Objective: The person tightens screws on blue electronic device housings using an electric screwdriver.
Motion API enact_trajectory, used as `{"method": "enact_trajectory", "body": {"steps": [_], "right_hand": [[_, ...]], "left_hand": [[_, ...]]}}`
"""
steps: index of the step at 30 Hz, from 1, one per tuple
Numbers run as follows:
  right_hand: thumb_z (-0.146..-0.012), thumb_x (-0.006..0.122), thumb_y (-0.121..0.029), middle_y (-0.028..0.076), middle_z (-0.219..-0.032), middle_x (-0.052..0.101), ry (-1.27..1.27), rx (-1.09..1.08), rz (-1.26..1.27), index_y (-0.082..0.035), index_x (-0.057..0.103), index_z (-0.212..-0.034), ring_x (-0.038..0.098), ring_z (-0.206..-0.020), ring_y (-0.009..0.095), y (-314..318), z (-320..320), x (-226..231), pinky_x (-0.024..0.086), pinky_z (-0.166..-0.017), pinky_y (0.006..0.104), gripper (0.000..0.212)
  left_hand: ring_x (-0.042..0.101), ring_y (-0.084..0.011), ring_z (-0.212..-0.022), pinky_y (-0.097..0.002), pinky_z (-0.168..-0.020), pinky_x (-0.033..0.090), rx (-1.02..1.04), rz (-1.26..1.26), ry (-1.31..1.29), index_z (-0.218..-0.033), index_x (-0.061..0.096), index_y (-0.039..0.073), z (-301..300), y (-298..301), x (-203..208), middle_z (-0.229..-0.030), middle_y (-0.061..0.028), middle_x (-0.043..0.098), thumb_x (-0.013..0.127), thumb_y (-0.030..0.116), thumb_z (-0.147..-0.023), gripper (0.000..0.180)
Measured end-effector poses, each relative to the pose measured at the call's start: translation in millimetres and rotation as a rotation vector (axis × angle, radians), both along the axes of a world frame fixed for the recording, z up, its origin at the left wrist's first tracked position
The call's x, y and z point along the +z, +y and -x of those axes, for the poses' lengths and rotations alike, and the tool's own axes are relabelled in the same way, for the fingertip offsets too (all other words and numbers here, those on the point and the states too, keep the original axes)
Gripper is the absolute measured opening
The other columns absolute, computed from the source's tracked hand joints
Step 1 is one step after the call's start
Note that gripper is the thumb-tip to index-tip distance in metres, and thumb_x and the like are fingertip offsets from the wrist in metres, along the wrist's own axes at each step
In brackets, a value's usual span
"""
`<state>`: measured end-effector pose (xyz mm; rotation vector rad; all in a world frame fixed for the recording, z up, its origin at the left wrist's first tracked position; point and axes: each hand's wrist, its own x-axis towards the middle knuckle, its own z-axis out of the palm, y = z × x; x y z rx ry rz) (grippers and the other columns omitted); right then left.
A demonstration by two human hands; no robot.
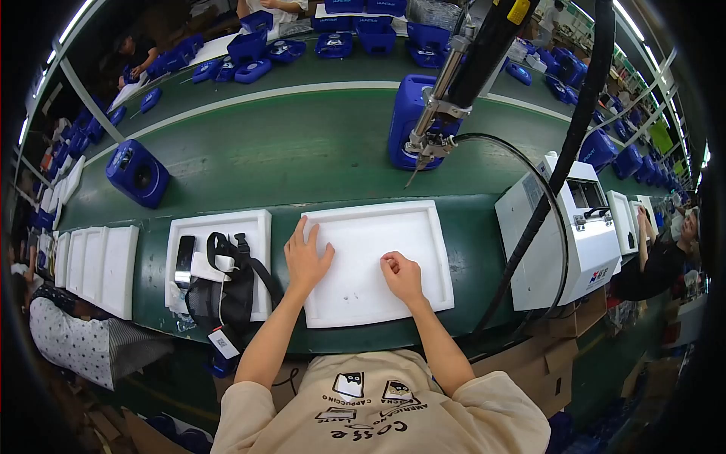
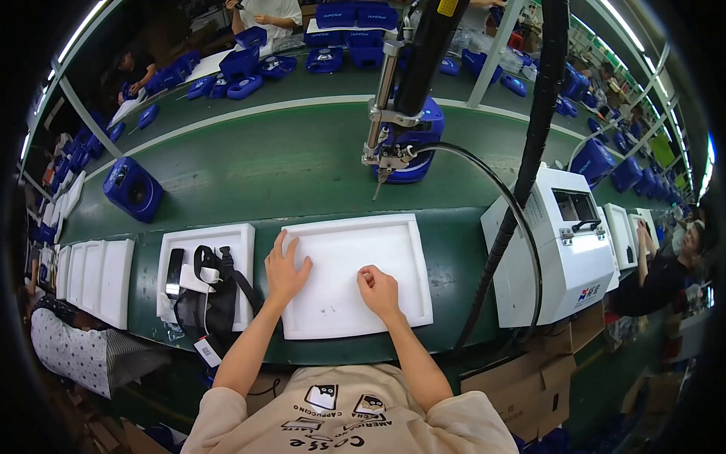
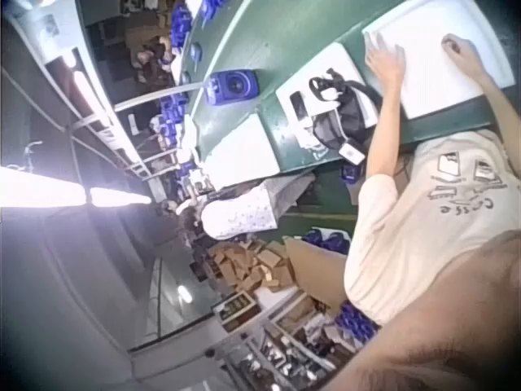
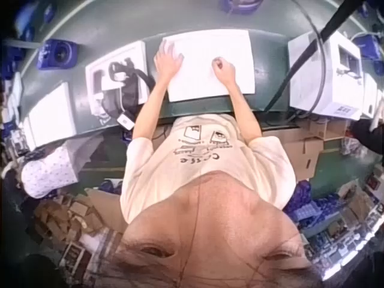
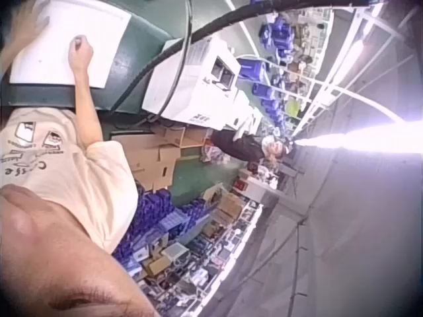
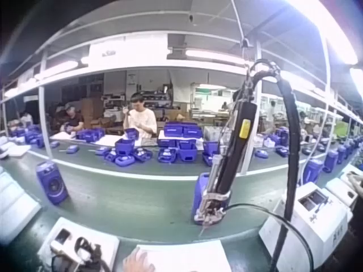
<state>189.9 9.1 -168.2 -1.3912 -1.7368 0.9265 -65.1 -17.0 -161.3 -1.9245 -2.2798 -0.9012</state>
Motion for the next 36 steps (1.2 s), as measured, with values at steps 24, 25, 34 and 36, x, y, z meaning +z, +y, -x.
{"method": "enact_trajectory", "body": {"steps": [24,25,34,36], "right_hand": [[-0.093,0.071,-0.017,0.01,-0.072,0.072,-0.024,0.031,0.017,-0.005,0.075,-0.097,0.071,-0.063,0.025,1,8,3,0.054,-0.061,0.0349,0.013],[-0.093,0.071,-0.017,0.01,-0.072,0.072,-0.014,0.015,-0.006,-0.005,0.075,-0.097,0.071,-0.063,0.025,1,11,-2,0.054,-0.06,0.0349,0.013],[-0.097,0.069,-0.012,0.001,-0.065,0.061,0.128,-0.012,0.077,0.002,0.072,-0.098,0.054,-0.058,0.007,6,-2,-24,0.044,-0.055,0.0264,0.014],[-0.098,0.069,-0.011,0.0,-0.065,0.06,0.1,-0.002,0.058,0.003,0.072,-0.097,0.053,-0.059,0.007,6,1,-14,0.043,-0.055,0.0255,0.014]], "left_hand": [[0.046,-0.0412,-0.14,-0.0535,-0.113,0.036,0.022,0.015,-0.024,-0.136,0.064,0.005,8,-3,-3,-0.161,-0.018,0.041,0.073,0.03,-0.086,0.056],[0.045,-0.043,-0.141,-0.0543,-0.114,0.035,0.005,0.011,0.012,-0.133,0.066,0.004,10,-5,-7,-0.159,-0.0209,0.042,0.073,0.03,-0.086,0.054],[0.065,-0.0387,-0.105,-0.0462,-0.093,0.053,-0.102,-0.353,-0.28,-0.104,0.073,0.007,102,29,65,-0.109,-0.0177,0.067,0.076,0.016,-0.08,0.026],[0.066,-0.0383,-0.108,-0.0457,-0.095,0.053,-0.035,-0.458,-0.2,-0.109,0.072,0.005,173,46,75,-0.109,-0.0188,0.069,0.074,0.015,-0.081,0.03]]}}
